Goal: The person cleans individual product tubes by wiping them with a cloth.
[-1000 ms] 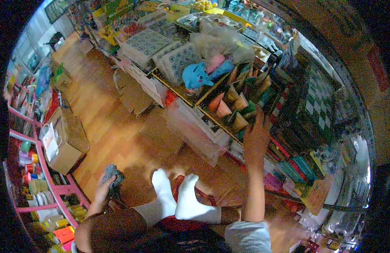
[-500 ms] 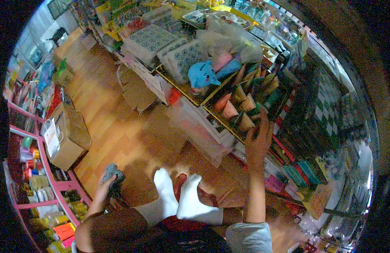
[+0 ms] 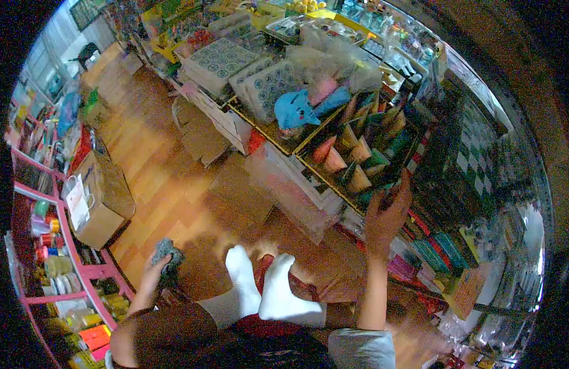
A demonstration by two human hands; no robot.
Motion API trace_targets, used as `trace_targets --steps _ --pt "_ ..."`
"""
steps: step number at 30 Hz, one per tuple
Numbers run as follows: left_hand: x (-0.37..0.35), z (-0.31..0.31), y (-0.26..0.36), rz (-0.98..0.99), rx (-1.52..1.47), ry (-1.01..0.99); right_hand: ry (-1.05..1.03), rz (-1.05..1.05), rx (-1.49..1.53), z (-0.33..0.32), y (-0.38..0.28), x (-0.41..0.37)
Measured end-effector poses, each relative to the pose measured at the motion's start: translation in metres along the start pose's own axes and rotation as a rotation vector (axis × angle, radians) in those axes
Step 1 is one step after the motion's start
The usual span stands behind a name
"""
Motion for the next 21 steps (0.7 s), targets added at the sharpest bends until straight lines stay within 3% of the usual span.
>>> trace_targets --steps 14,17,19,20,21 --pt "-0.01 0.01 0.01 -0.027 -0.108 0.045 -0.118 0.052 -0.008 0.0 0.004 0.001" --pt "-0.015 0.012 0.012 -0.072 -0.113 0.075 -0.066 -0.055 0.012 -0.005 0.0 0.001" --pt "-0.013 0.018 0.009 -0.06 -0.191 0.003 -0.179 0.2 0.116 -0.006 0.002 -0.003" --pt "-0.012 0.018 0.008 -0.053 -0.19 0.004 -0.175 0.2 0.122 -0.006 0.003 -0.003" --pt "-0.011 0.02 0.005 -0.059 -0.189 -0.016 -0.04 0.004 0.105 -0.017 -0.008 -0.001"
Point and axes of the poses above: each hand's wrist, its own x-axis towards the middle knuckle, its own z-axis out of the palm, y = z × x, the point moved 8 cm from there along x, towards the middle knuckle, and after that the axes turned 3 degrees about y, right-handed, at the moved point
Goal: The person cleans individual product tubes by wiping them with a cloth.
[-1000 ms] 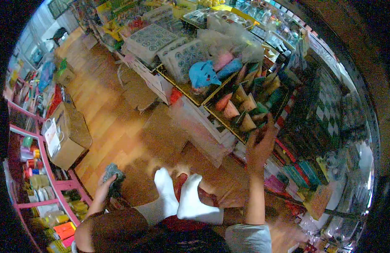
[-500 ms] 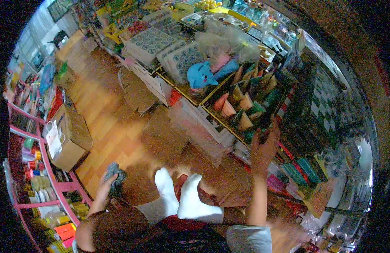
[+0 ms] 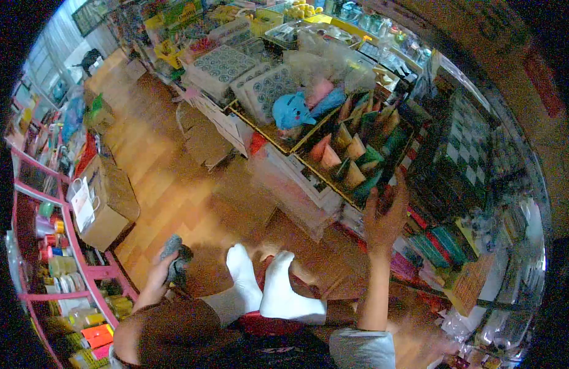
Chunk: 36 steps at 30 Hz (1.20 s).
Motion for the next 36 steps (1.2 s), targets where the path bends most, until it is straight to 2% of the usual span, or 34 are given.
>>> trace_targets --steps 2,4,6,8,10,11,14,15,17,20,22,24,26,28,30,31,32,34,35,36 --pt "0.0 0.005 -0.005 -0.003 0.006 -0.027 0.135 -0.199 -0.025 -0.017 -0.018 -0.007" --pt "0.001 0.013 -0.008 -0.032 -0.05 -0.039 0.063 -0.116 0.038 -0.022 -0.021 -0.018" --pt "0.001 0.021 -0.006 -0.033 -0.014 -0.051 0.002 -0.142 0.045 -0.021 -0.014 -0.032" --pt "-0.006 0.031 0.002 -0.035 0.021 -0.059 -0.117 -0.057 0.108 -0.023 -0.022 -0.05" --pt "-0.018 0.053 0.007 -0.123 0.022 -0.214 -0.158 -0.116 0.097 -0.029 -0.034 -0.069" --pt "-0.02 0.055 0.01 -0.127 0.03 -0.214 -0.161 -0.149 0.147 -0.033 -0.042 -0.077" --pt "-0.035 0.061 0.025 -0.061 -0.121 -0.246 -0.367 -0.03 0.157 -0.035 -0.043 -0.101" --pt "-0.042 0.061 0.036 -0.032 -0.141 -0.216 -0.371 -0.025 0.161 -0.038 -0.04 -0.106" --pt "-0.052 0.061 0.058 0.119 -0.239 -0.28 -0.354 -0.101 0.1 -0.039 -0.034 -0.115" --pt "-0.064 0.065 0.075 0.17 -0.22 -0.339 -0.397 -0.143 0.028 -0.05 -0.024 -0.121" --pt "-0.074 0.079 0.08 0.169 -0.152 -0.327 -0.447 0.02 0.003 -0.065 -0.007 -0.124" --pt "-0.068 0.101 0.083 0.163 -0.082 -0.325 -0.375 0.025 0.061 -0.077 0.02 -0.131" --pt "-0.057 0.13 0.1 0.396 0.29 -0.339 -0.374 0.134 0.157 -0.08 0.055 -0.145" --pt "-0.054 0.161 0.109 0.422 0.361 -0.378 -0.399 0.179 0.09 -0.073 0.085 -0.164" --pt "-0.064 0.189 0.106 0.453 0.428 -0.414 -0.362 0.363 0.224 -0.069 0.113 -0.18" --pt "-0.075 0.201 0.097 0.456 0.417 -0.447 -0.391 0.567 0.333 -0.069 0.104 -0.187" --pt "-0.083 0.208 0.088 0.456 0.404 -0.478 -0.38 0.639 0.351 -0.063 0.109 -0.199" --pt "-0.086 0.219 0.05 0.166 0.427 -0.656 -0.258 0.503 0.422 -0.051 0.111 -0.214" --pt "-0.089 0.218 0.042 0.067 0.415 -0.641 -0.249 0.561 0.453 -0.043 0.114 -0.222" --pt "-0.089 0.218 0.045 0.135 0.428 -0.631 -0.248 0.602 0.469 -0.039 0.107 -0.224"
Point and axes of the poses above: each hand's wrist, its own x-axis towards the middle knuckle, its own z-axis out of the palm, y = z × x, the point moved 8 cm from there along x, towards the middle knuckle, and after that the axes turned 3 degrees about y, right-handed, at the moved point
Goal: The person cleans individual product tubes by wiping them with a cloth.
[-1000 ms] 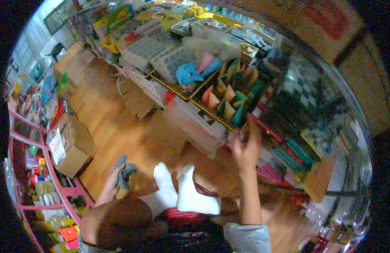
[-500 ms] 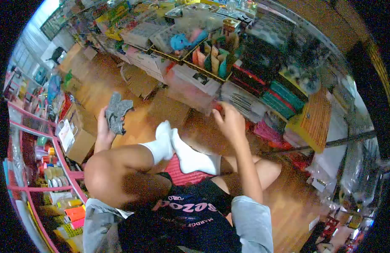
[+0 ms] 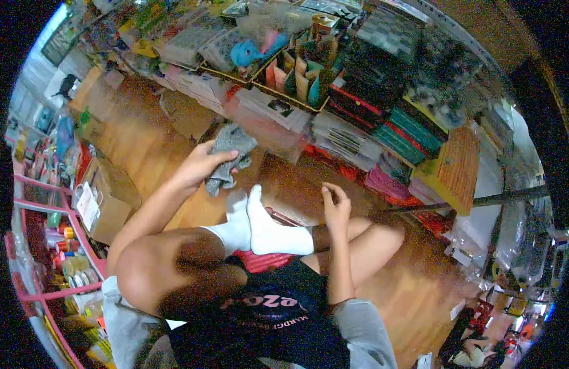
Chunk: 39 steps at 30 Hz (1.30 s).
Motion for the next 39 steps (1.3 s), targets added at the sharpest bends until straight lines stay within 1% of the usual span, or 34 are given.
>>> trace_targets --steps 2,3,5,6,8,9,11,12,14,16,18,19,20,21,22,23,24,25,27,30,33,36,39 --pt "-0.003 -0.009 0.012 0.048 -0.034 0.122 0.028 -0.094 0.04 0.011 -0.027 0.001" --pt "-0.002 -0.01 0.013 0.039 -0.033 0.123 0.026 -0.085 0.039 0.019 -0.035 0.005" --pt "0.0 -0.021 0.019 0.096 -0.104 0.201 0.062 -0.282 0.07 0.03 -0.073 0.02" --pt "0.001 -0.024 0.02 0.092 -0.107 0.204 0.058 -0.28 0.068 0.037 -0.088 0.03" --pt "0.003 -0.025 0.018 0.067 -0.198 0.143 0.023 -0.393 0.135 0.051 -0.126 0.05" --pt "0.002 -0.028 0.021 0.068 -0.202 0.148 0.016 -0.394 0.133 0.058 -0.14 0.06" --pt "0.0 -0.03 0.027 0.041 -0.329 0.094 -0.117 -0.452 0.181 0.081 -0.168 0.079" --pt "0.0 -0.035 0.032 0.046 -0.334 0.099 -0.124 -0.458 0.18 0.088 -0.173 0.094" --pt "-0.001 -0.053 0.041 0.106 -0.377 0.172 -0.061 -0.7 0.0 0.099 -0.199 0.118" --pt "0.006 -0.063 0.039 0.112 -0.424 0.195 0.022 -0.743 -0.119 0.108 -0.219 0.156" --pt "0.016 -0.073 0.025 0.164 -0.324 0.286 0.029 -0.664 -0.245 0.123 -0.223 0.209" --pt "0.022 -0.071 0.014 0.116 -0.344 0.271 0.029 -0.614 -0.313 0.13 -0.224 0.234" --pt "0.029 -0.069 0.007 0.121 -0.358 0.276 0.03 -0.544 -0.386 0.135 -0.225 0.254" --pt "0.037 -0.06 -0.007 0.029 -0.408 0.223 0.022 -0.557 -0.394 0.143 -0.214 0.283" --pt "0.043 -0.05 -0.019 -0.061 -0.458 0.17 0.183 -0.631 -0.598 0.145 -0.202 0.307" --pt "0.048 -0.047 -0.025 -0.055 -0.475 0.175 0.362 -0.675 -0.8 0.148 -0.188 0.331" --pt "0.051 -0.04 -0.03 -0.051 -0.438 0.142 0.375 -0.614 -0.898 0.146 -0.183 0.342" --pt "0.054 -0.035 -0.032 -0.046 -0.396 0.11 0.375 -0.566 -0.968 0.144 -0.181 0.344" --pt "0.056 -0.033 -0.032 -0.049 -0.392 0.128 0.288 -0.439 -1.021 0.136 -0.178 0.35" --pt "0.058 -0.035 -0.034 -0.088 -0.398 0.157 0.233 -0.359 -1.055 0.127 -0.18 0.344" --pt "0.061 -0.034 -0.038 -0.093 -0.352 0.177 0.239 -0.356 -1.061 0.12 -0.185 0.335" --pt "0.061 -0.033 -0.047 -0.161 -0.338 0.189 0.256 -0.367 -1.048 0.115 -0.191 0.321" --pt "0.067 -0.036 -0.057 -0.119 -0.354 0.148 0.279 -0.464 -1.001 0.111 -0.202 0.311"
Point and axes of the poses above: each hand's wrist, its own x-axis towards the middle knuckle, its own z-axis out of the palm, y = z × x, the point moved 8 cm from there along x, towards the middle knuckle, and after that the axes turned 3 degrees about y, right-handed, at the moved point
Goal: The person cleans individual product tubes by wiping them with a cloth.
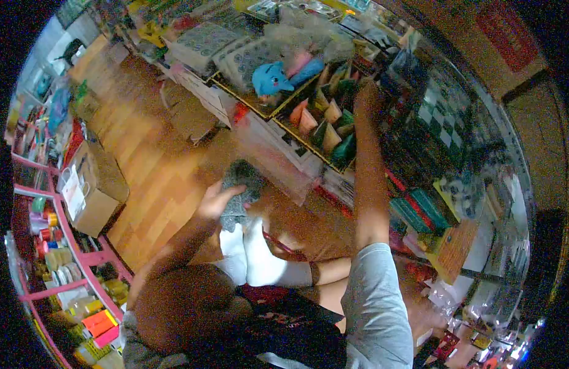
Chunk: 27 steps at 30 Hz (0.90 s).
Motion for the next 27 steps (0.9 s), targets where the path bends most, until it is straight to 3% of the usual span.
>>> trace_targets --steps 6,9,11,13,17,21,23,27 --pt "-0.003 -0.007 0.004 0.02 -0.08 0.057 0.304 -0.321 0.077 -0.046 -0.053 -0.029" --pt "-0.003 -0.009 0.009 0.018 -0.138 0.051 0.302 -0.345 0.209 -0.115 -0.084 -0.066" --pt "-0.004 -0.006 0.011 0.038 -0.219 -0.017 0.278 -0.366 0.587 -0.149 -0.087 -0.092" --pt "-0.007 -0.008 0.01 0.016 -0.227 0.018 0.154 -0.297 0.777 -0.174 -0.089 -0.125" --pt "-0.013 0.012 0.014 0.019 -0.259 -0.095 -0.207 -0.312 0.981 -0.142 -0.082 -0.207" --pt "-0.031 0.042 -0.002 -0.078 -0.114 -0.277 -0.331 -0.112 1.078 -0.11 -0.088 -0.268" --pt "-0.042 0.063 -0.024 -0.151 -0.088 -0.598 -0.329 -0.086 1.094 -0.099 -0.087 -0.281" --pt "-0.04 0.054 -0.033 -0.309 -0.118 -0.377 -0.132 -0.274 0.938 -0.108 -0.091 -0.289"
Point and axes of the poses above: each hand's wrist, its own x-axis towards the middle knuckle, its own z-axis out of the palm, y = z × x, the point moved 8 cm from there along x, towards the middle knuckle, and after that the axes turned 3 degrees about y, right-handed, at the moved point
